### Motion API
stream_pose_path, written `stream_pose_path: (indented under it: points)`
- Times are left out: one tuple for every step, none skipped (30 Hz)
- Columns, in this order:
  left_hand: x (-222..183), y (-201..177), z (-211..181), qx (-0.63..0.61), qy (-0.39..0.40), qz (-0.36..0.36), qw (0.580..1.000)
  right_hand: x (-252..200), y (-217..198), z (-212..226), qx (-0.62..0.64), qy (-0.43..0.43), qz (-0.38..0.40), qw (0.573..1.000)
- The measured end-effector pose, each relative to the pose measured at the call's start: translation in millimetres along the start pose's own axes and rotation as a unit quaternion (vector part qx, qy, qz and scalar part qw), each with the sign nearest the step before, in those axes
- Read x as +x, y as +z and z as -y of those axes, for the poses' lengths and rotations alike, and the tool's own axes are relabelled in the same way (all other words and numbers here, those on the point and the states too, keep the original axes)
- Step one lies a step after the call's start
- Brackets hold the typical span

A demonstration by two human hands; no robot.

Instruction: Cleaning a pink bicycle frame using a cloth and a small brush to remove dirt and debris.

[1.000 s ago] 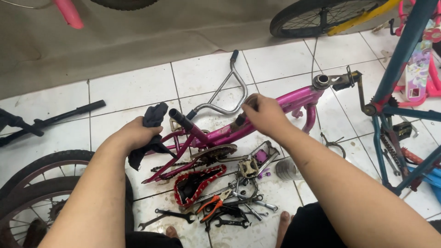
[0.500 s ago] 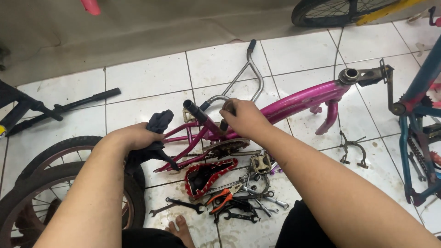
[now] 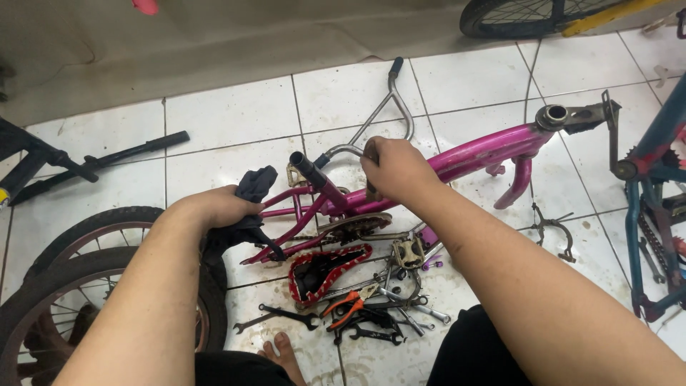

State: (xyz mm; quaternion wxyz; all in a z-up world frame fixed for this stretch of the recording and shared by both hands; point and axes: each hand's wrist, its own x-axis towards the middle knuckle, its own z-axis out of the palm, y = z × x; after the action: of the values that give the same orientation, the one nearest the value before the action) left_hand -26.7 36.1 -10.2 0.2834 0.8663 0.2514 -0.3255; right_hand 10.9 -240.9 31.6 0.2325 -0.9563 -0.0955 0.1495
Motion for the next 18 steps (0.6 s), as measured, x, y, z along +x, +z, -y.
stream_pose_path:
  points:
    - [-4.1, -1.2, -2.6, 0.001, 0.001, -0.001, 1.0, 2.8, 2.5, -2.7, 0.001, 0.0, -0.001, 1.0]
    - [-8.3, -2.2, -5.3, 0.004, 0.001, 0.006, 1.0, 5.5, 5.0, -5.6, 0.044, -0.006, 0.005, 0.999]
    - [-13.1, -2.3, -7.7, 0.007, 0.001, 0.013, 1.0, 7.0, 7.9, -8.9, 0.086, -0.012, 0.012, 0.996]
    - [-13.2, -3.0, -7.2, 0.009, 0.002, 0.013, 1.0, 7.1, 13.5, -10.6, 0.088, -0.011, 0.011, 0.996]
    - [-12.6, -3.3, -7.6, 0.007, 0.001, 0.01, 1.0, 7.6, 18.8, -13.1, 0.094, -0.023, 0.024, 0.995]
    - [-11.7, -3.8, -7.6, 0.005, 0.0, 0.006, 1.0, 8.1, 24.3, -15.2, 0.1, -0.035, 0.037, 0.994]
    - [-11.8, -4.5, -9.0, 0.003, 0.0, 0.006, 1.0, 7.9, 23.5, -17.3, 0.099, -0.037, 0.037, 0.994]
    - [-11.9, -5.5, -9.8, 0.003, 0.0, 0.008, 1.0, 7.5, 23.2, -18.8, 0.1, -0.045, 0.052, 0.993]
    - [-13.1, -5.3, -8.2, 0.003, -0.002, 0.012, 1.0, 5.8, 24.5, -19.9, 0.102, -0.052, 0.07, 0.991]
    - [-16.2, -4.7, -7.8, 0.001, -0.005, 0.013, 1.0, 9.4, 25.3, -26.5, 0.101, -0.053, 0.073, 0.991]
    - [-17.7, -6.2, -9.4, -0.001, -0.004, 0.013, 1.0, 15.2, 24.7, -32.9, 0.079, -0.074, 0.073, 0.992]
    - [-19.3, -7.8, -10.9, -0.003, -0.003, 0.014, 1.0, 20.9, 24.0, -39.1, 0.056, -0.094, 0.072, 0.991]
    - [-22.3, -8.0, -11.2, -0.005, -0.004, 0.013, 1.0, 16.9, 16.4, -37.6, 0.054, -0.096, 0.073, 0.991]
    - [-25.3, -8.3, -11.3, -0.003, -0.001, 0.011, 1.0, 12.9, 9.0, -35.8, 0.054, -0.102, 0.067, 0.991]
    - [-27.9, -8.2, -11.2, -0.001, 0.002, 0.01, 1.0, 8.3, 2.1, -34.3, 0.053, -0.106, 0.063, 0.991]
    - [-27.2, -8.8, -9.1, -0.002, 0.002, 0.011, 1.0, 3.8, 1.6, -30.1, 0.052, -0.106, 0.064, 0.991]
    - [-26.2, -9.7, -8.3, -0.004, 0.002, 0.012, 1.0, -0.3, 0.0, -26.5, 0.056, -0.132, 0.075, 0.987]
    - [-25.2, -10.5, -7.5, -0.006, 0.002, 0.013, 1.0, -4.6, -1.5, -22.8, 0.061, -0.157, 0.086, 0.982]
